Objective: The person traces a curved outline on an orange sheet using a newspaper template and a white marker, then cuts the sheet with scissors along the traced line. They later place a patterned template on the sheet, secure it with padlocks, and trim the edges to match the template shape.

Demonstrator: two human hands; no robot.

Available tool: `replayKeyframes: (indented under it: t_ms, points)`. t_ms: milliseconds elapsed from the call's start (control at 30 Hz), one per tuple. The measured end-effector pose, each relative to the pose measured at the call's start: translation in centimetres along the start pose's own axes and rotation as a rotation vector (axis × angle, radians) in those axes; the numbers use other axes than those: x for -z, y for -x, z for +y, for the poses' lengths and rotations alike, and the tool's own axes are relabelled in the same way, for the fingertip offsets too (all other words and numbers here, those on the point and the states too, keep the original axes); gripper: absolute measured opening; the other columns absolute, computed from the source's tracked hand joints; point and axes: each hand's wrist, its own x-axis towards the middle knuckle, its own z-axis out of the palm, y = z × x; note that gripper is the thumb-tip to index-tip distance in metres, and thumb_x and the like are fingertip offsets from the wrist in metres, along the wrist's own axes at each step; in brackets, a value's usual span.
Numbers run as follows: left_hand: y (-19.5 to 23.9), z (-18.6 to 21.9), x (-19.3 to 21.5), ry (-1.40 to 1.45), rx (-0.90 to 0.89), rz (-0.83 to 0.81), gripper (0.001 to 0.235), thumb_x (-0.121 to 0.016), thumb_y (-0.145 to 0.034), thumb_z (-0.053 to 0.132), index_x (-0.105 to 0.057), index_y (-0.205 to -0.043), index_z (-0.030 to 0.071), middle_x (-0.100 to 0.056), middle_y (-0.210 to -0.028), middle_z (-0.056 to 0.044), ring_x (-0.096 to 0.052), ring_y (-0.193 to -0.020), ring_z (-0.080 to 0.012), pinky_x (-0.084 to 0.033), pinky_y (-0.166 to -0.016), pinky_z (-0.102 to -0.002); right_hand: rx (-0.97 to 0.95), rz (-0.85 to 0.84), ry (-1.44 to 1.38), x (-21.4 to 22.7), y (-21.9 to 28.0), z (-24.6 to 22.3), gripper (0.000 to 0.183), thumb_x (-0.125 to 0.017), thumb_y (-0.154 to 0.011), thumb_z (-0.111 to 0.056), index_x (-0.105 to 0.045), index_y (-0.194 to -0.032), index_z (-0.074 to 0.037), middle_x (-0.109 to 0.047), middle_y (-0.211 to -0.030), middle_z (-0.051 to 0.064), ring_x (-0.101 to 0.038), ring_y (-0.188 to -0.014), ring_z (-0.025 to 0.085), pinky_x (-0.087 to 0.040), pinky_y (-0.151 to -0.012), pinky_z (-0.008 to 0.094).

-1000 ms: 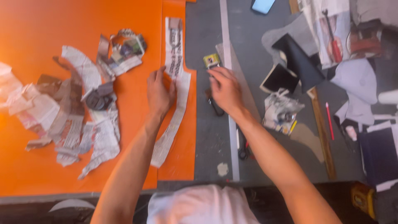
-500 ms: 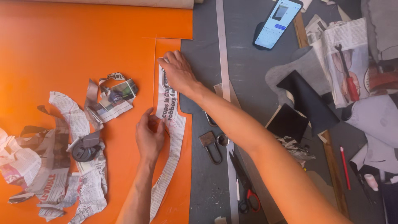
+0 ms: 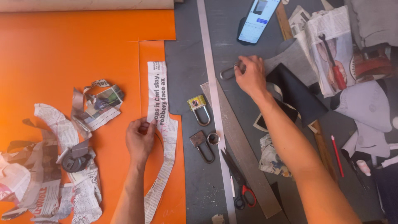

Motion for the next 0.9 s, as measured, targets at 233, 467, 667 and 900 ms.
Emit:
replayKeyframes:
  t_ms: [233, 467, 667, 900]
  points:
    - [-0.1, -1.3, 0.0, 0.105, 0.056, -0.099, 0.022, -0.079, -0.093, 0.022, -0.075, -0.099, 0.000, -0.063, -0.090, -0.005, -0.060, -0.076, -0.0129, -0.052, -0.071, -0.028, 0.085, -0.022, 0.102, 0.3, 1.4, 4.7, 0.053, -0.056, -0.111, -0.035, -0.050, -0.152, -0.001, -0.054, -0.143, 0.020, -0.045, -0.129, 0.040, -0.036, -0.107, 0.052]
    - [-0.2, -0.6, 0.2, 0.060, 0.106, -0.115, 0.025, -0.079, -0.092, 0.022, -0.075, -0.102, 0.000, -0.062, -0.091, -0.004, -0.060, -0.076, -0.0116, -0.052, -0.070, -0.028, 0.022, -0.164, 0.188, -0.4, 0.7, 5.5, 0.072, -0.043, -0.111, -0.056, -0.037, -0.162, -0.005, -0.044, -0.143, 0.021, -0.036, -0.128, 0.037, -0.028, -0.108, 0.053]
    - [-0.2, -0.8, 0.2, 0.030, 0.092, -0.103, 0.027, -0.079, -0.092, 0.023, -0.074, -0.103, -0.001, -0.063, -0.091, -0.004, -0.061, -0.077, -0.0115, -0.052, -0.071, -0.027, -0.040, -0.200, 0.258, -0.6, -0.5, 5.0, 0.074, -0.041, -0.111, -0.060, -0.038, -0.162, -0.008, -0.045, -0.138, 0.018, -0.037, -0.121, 0.036, -0.029, -0.107, 0.049]
    - [1.6, -0.3, -0.5, 0.271, 0.097, 0.027, 0.021, -0.072, -0.100, 0.020, -0.071, -0.106, 0.000, -0.067, -0.086, -0.004, -0.058, -0.076, -0.0107, -0.049, -0.071, -0.026, -0.002, -0.116, 0.119, 1.4, 0.2, 1.5, 0.070, -0.050, -0.110, -0.049, -0.038, -0.163, -0.005, -0.043, -0.142, 0.024, -0.036, -0.129, 0.040, -0.026, -0.107, 0.055]
